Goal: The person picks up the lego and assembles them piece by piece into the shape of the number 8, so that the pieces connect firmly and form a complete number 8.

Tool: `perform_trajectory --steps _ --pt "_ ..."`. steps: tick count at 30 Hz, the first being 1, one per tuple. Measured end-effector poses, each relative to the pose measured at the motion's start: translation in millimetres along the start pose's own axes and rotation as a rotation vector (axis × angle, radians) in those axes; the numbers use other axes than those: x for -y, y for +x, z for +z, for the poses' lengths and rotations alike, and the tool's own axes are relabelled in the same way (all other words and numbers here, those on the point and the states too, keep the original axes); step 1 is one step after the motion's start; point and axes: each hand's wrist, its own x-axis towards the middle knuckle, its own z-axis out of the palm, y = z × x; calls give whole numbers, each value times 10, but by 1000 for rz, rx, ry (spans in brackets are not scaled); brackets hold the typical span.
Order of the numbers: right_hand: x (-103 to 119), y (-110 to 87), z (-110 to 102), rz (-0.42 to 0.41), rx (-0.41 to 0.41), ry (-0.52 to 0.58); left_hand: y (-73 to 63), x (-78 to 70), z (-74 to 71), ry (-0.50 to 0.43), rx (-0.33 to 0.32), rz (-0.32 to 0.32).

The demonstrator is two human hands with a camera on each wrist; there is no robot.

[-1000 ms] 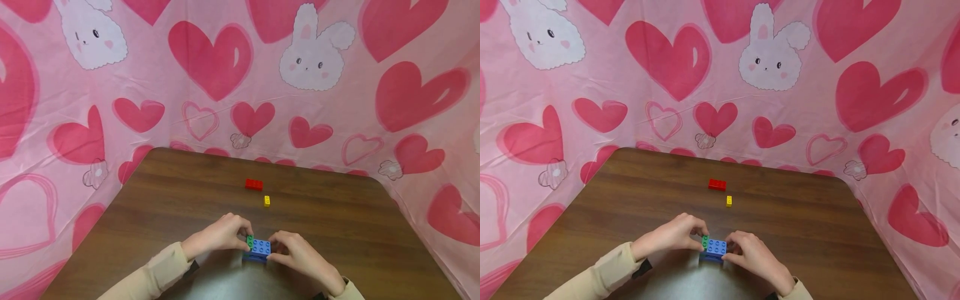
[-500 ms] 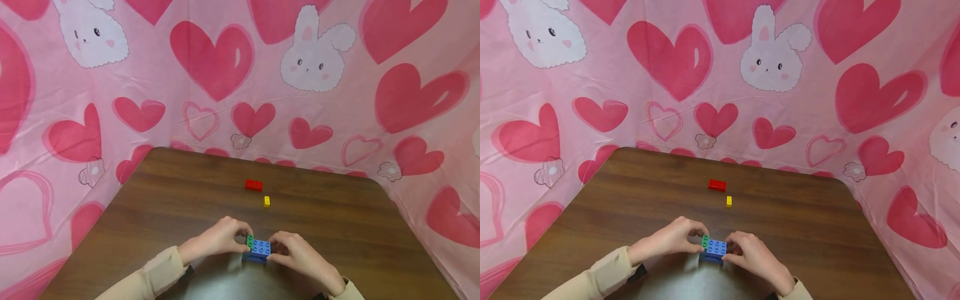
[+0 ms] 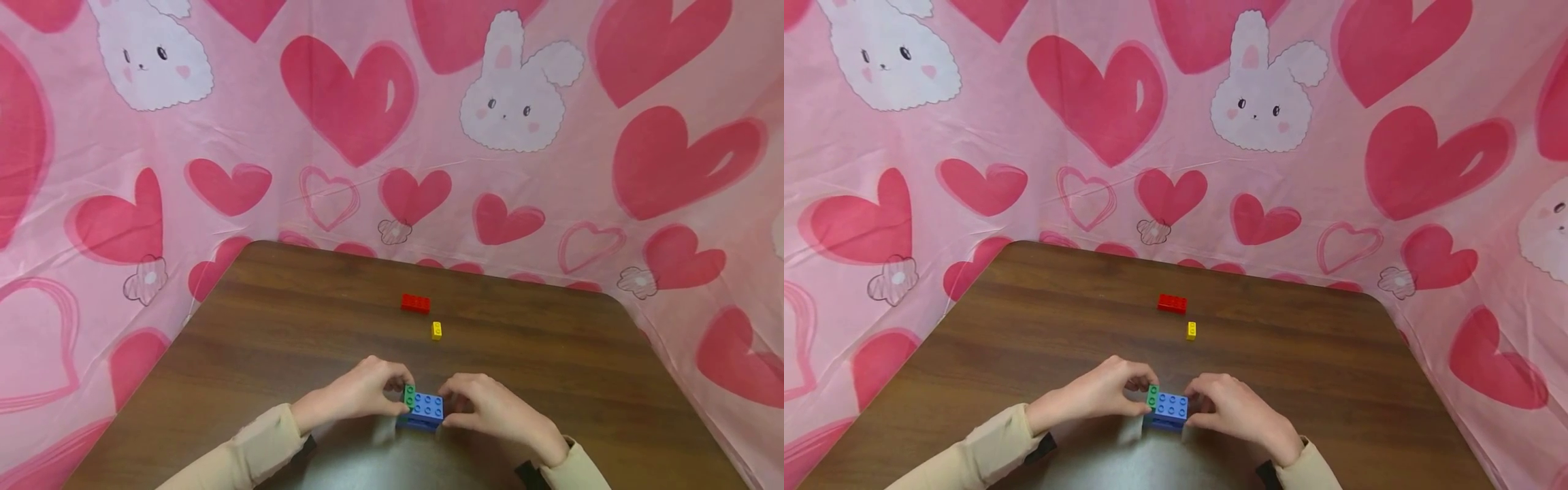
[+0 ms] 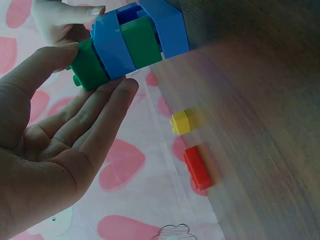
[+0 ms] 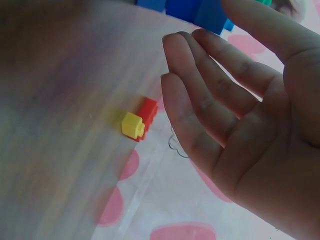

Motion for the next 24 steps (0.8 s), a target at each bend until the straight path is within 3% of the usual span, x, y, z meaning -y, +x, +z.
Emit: perform_trajectory --steps 4,10,24 --pt "-36 24 -88 -21 -24 -18 3 -1 1 4 6 6" --pt "-214 141 -177 -38 -82 46 3 -3 -13 13 13 3" --pt "-598 451 -203 56 -248 73 -9 -18 4 51 18 22"
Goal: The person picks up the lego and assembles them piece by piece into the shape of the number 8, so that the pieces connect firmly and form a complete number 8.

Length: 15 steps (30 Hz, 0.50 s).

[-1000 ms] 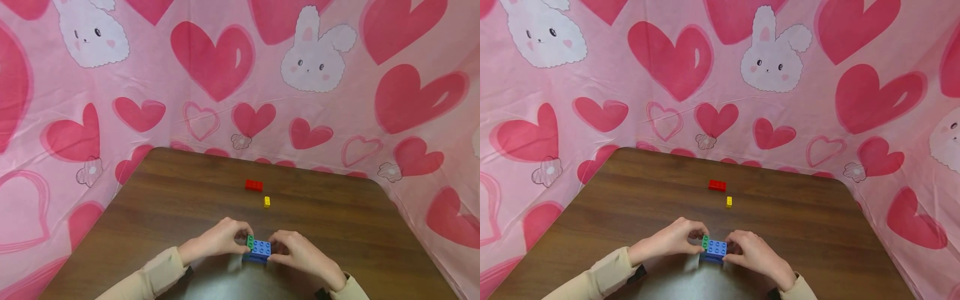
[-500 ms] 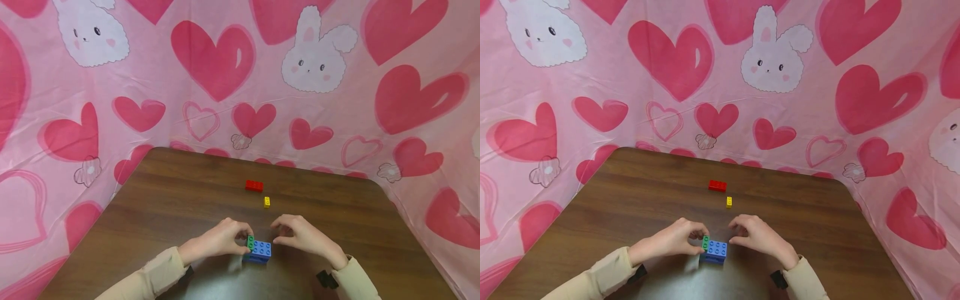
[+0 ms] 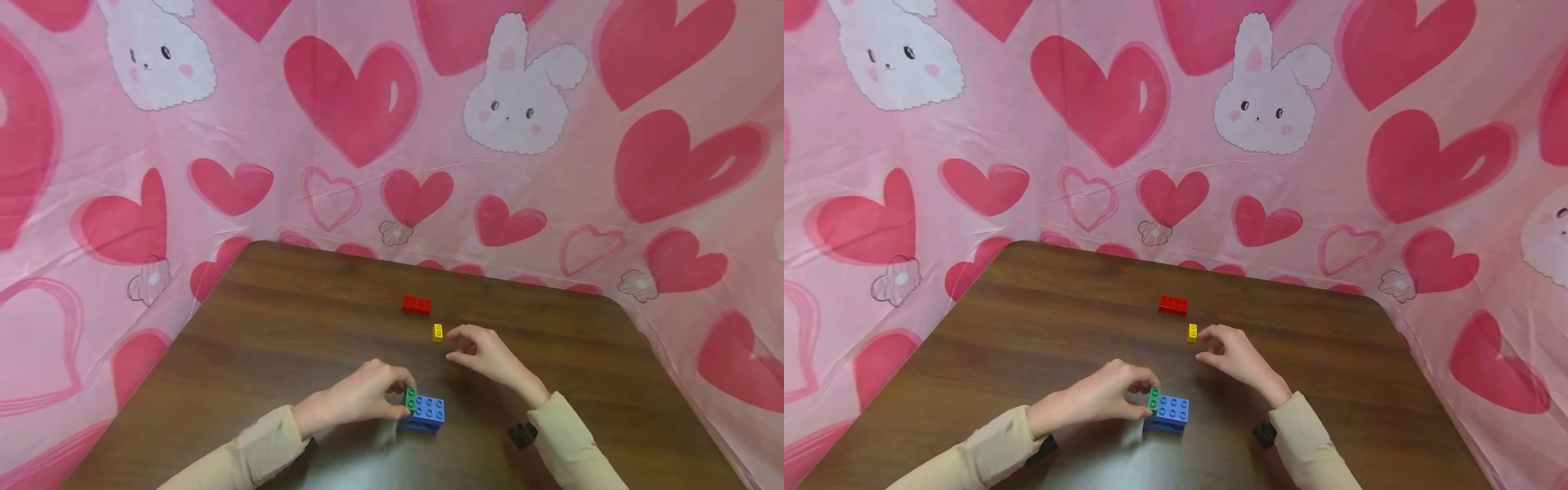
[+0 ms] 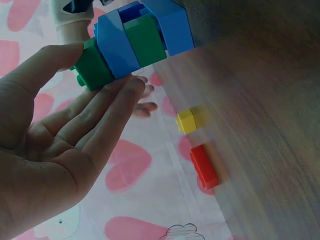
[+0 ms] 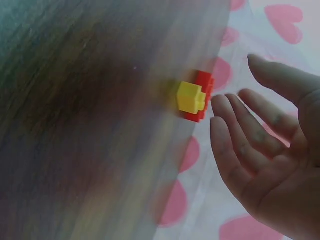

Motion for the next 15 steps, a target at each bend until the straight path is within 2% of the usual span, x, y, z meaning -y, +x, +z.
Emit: perform_trajectory --steps 7,15 --pt "-72 108 23 81 -20 -6 -1 -18 -11 -18 21 -26" --pt "-118 223 34 65 -32 -8 -2 -12 4 28 6 -10"
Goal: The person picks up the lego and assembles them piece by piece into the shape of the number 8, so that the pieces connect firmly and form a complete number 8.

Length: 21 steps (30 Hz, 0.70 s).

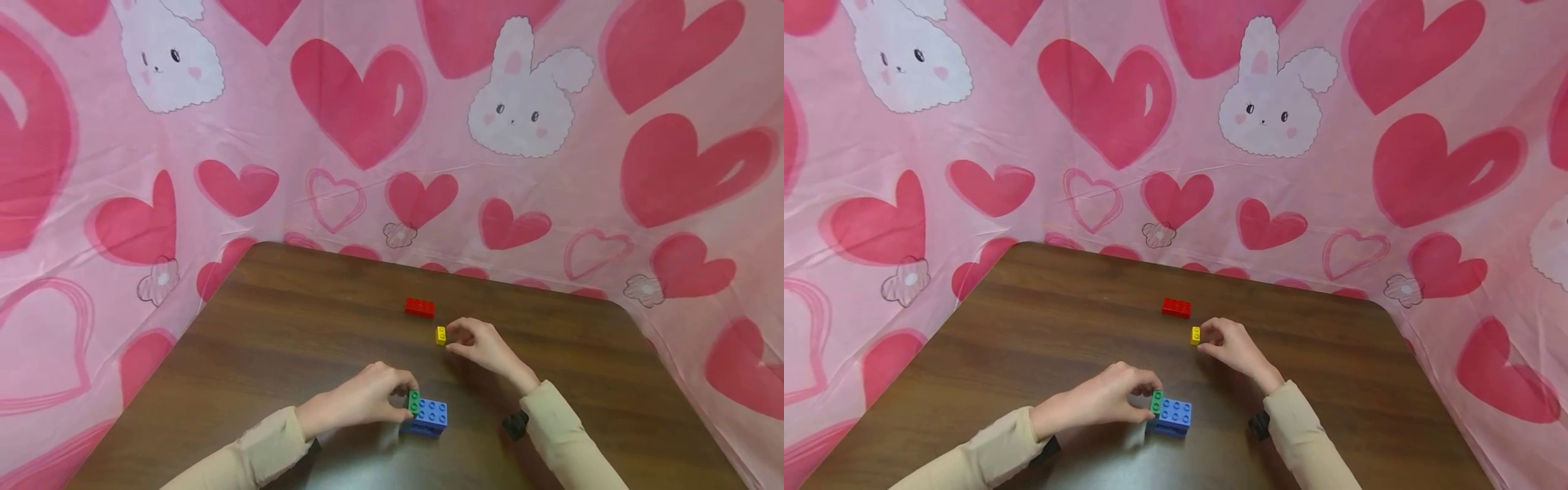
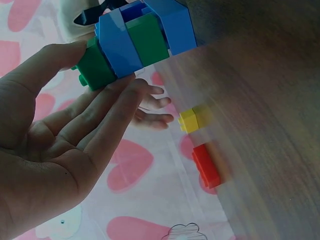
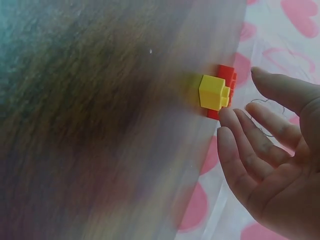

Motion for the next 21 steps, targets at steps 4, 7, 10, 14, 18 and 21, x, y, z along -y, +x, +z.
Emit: perform_trajectory --steps 4,7,10,14,18,21 --pt "-23 41 15 24 9 -18 -6 -6 5 0 0 -7" --pt "-40 67 30 49 14 -21 -11 -10 6 6 -5 -6" --pt "-57 93 44 67 17 -12 -15 -14 3 11 -4 -11" --pt "-81 131 69 96 20 4 -19 -20 -5 12 3 -19" --pt "-113 172 94 114 33 7 -21 -24 -4 25 -2 -16" --pt "-132 199 104 99 47 0 -22 -29 -3 29 -5 -16"
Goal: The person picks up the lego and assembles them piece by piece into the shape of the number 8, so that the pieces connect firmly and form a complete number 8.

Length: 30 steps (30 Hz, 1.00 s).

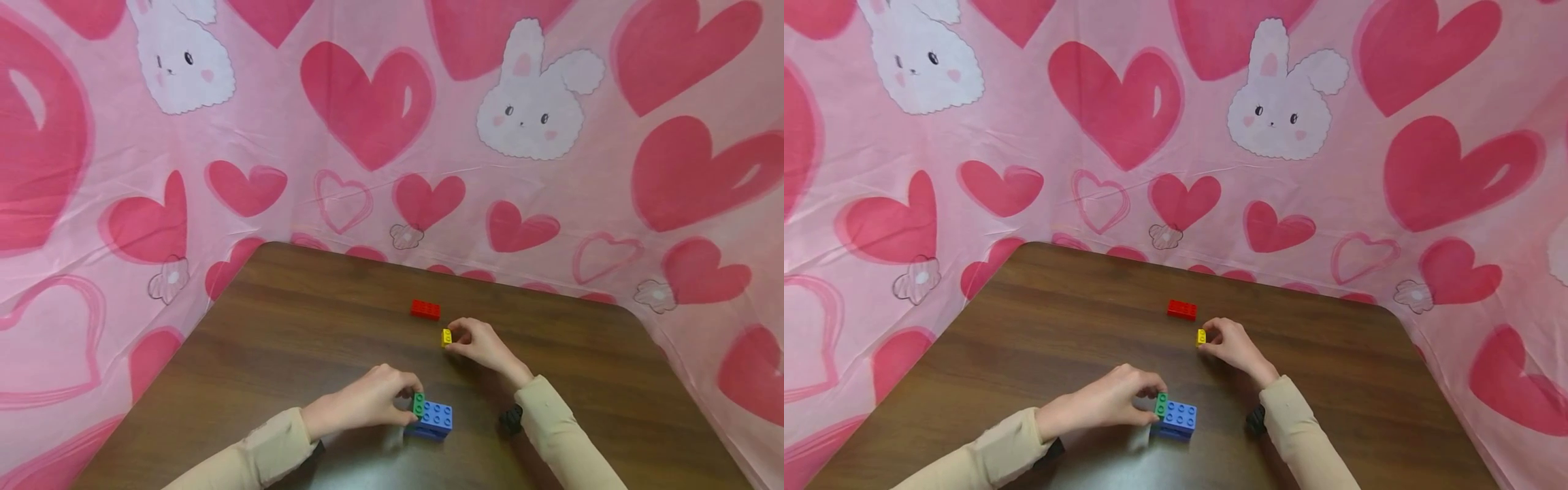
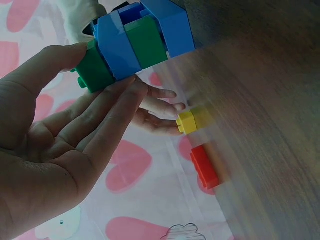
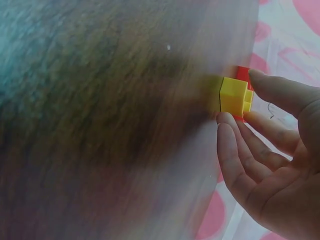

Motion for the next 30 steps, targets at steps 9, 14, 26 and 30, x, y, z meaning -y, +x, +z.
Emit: perform_trajectory --steps 9,14,26,30 --pt "-39 53 2 -26 -2 -11 17 -14 -4 -9 3 -1" --pt "-57 77 7 -13 -1 -14 22 -21 -3 0 1 -1" --pt "-90 102 43 -22 -17 -29 11 -19 16 9 -5 -8" --pt "-86 99 55 -34 -24 -41 10 -18 13 13 -8 -8"
